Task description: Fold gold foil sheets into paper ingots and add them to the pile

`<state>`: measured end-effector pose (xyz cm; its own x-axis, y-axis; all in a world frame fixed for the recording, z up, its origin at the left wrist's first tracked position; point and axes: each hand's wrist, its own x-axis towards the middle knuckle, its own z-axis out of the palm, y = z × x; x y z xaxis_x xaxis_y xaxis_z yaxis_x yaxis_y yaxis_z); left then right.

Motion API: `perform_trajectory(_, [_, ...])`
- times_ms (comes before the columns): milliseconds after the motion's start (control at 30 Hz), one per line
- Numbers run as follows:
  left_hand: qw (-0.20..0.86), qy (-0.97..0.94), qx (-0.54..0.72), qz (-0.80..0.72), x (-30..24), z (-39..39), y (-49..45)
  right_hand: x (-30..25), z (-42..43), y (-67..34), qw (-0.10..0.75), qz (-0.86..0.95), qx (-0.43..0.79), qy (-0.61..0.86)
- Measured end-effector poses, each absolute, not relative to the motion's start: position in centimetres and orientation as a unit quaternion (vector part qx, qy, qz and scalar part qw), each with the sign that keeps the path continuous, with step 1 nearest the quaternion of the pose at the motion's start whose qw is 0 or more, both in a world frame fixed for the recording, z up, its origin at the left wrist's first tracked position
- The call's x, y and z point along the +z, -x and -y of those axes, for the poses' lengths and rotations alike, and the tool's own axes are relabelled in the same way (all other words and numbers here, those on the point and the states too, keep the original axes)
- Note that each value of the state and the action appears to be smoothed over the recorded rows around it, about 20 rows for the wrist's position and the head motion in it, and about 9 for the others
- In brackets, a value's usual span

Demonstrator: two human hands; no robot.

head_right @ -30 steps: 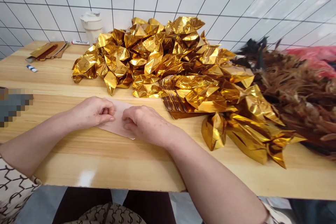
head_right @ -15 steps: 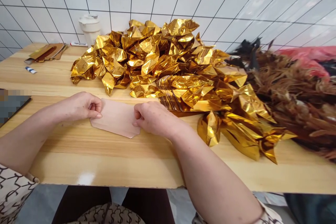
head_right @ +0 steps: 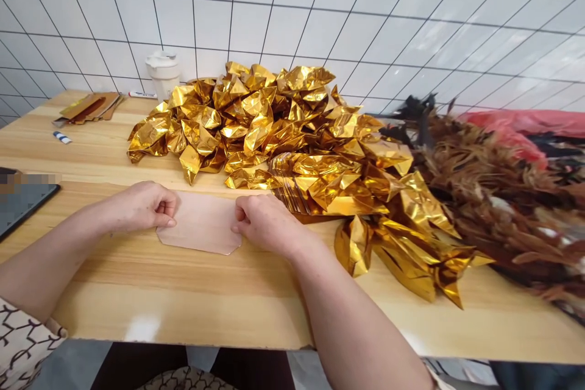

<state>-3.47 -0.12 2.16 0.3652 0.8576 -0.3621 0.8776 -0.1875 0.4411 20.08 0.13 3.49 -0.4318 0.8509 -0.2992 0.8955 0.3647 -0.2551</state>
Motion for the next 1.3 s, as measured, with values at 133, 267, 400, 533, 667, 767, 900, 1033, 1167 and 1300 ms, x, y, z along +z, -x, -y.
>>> perform_trajectory(133, [0.298, -0.782, -0.006, -0.548, 2.0, 0.3, 3.6, 3.3, -0.3, -20.3, 0.043, -0.827, -0.191, -0.528])
perform_trajectory(267, [0.293, -0.783, -0.004, -0.549, 2.0, 0.3, 3.5, 3.0, -0.2, -20.5, 0.030, -0.828, -0.200, -0.523])
perform_trajectory(400, [0.306, -0.776, -0.003, -0.551, 2.2, 0.5, 3.2, 3.0, -0.1, -20.6, 0.032, -0.824, -0.211, -0.525])
perform_trajectory(533, [0.307, -0.776, -0.011, -0.551, 2.4, 0.6, 3.1, 3.0, 0.1, -20.6, 0.031, -0.824, -0.226, -0.519])
perform_trajectory(667, [0.302, -0.781, -0.025, -0.546, 2.4, 0.7, 3.2, 3.1, 0.2, -20.5, 0.022, -0.826, -0.233, -0.514])
perform_trajectory(767, [0.303, -0.785, -0.025, -0.540, 2.3, 0.7, 3.3, 3.1, 0.4, -20.5, 0.015, -0.828, -0.233, -0.511])
perform_trajectory(900, [0.308, -0.786, -0.020, -0.535, 2.2, 0.7, 3.3, 3.2, 0.6, -20.5, 0.011, -0.833, -0.229, -0.503])
perform_trajectory(1033, [0.308, -0.789, -0.020, -0.532, 2.1, 0.7, 3.5, 3.1, 0.4, -20.5, 0.007, -0.828, -0.241, -0.506])
perform_trajectory(1167, [0.309, -0.797, -0.002, -0.519, 1.8, 0.6, 3.7, 2.7, 0.0, -20.6, 0.008, -0.818, -0.266, -0.510])
perform_trajectory(1300, [0.301, -0.800, -0.003, -0.519, 1.4, 0.5, 3.8, 2.7, -0.1, -20.5, 0.010, -0.817, -0.273, -0.509])
